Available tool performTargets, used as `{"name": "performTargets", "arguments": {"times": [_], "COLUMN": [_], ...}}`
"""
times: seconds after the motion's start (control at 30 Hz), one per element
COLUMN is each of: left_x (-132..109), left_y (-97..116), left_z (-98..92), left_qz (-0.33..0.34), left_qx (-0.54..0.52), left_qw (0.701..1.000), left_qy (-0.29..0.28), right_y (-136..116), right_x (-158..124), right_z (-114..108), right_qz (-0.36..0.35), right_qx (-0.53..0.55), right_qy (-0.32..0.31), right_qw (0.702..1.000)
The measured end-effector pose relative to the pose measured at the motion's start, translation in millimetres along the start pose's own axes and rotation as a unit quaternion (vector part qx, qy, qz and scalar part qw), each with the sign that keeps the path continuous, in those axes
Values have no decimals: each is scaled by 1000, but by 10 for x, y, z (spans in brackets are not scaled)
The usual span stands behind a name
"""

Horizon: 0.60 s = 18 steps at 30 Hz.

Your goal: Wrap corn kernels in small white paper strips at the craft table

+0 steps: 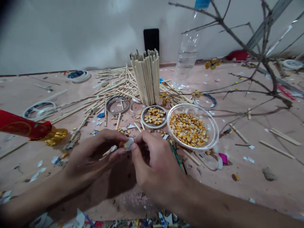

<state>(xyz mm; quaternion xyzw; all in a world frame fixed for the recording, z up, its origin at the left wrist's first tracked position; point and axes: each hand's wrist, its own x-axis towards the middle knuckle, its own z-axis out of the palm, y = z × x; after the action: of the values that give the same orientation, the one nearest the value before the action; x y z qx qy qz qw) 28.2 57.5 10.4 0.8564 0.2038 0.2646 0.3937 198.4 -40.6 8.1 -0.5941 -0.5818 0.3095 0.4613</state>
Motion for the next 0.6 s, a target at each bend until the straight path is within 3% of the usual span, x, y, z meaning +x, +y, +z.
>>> {"name": "performTargets", "arguments": {"times": [0.2, 0.43, 0.6], "left_x": [20, 85, 58], "left_y": [-22, 16, -10], "left_z": [-15, -53, -33], "left_qz": [-10, 45, 38], "left_qx": [-14, -10, 11], "left_qw": [1000, 998, 999], "left_qy": [11, -44, -36], "right_y": [14, 51, 49], "right_x": [5, 21, 27], "right_z": [-54, -75, -46], "right_qz": [-69, -177, -192], "right_qx": [-128, -214, -284], "right_qy": [-39, -24, -48], "right_qw": [989, 960, 938]}}
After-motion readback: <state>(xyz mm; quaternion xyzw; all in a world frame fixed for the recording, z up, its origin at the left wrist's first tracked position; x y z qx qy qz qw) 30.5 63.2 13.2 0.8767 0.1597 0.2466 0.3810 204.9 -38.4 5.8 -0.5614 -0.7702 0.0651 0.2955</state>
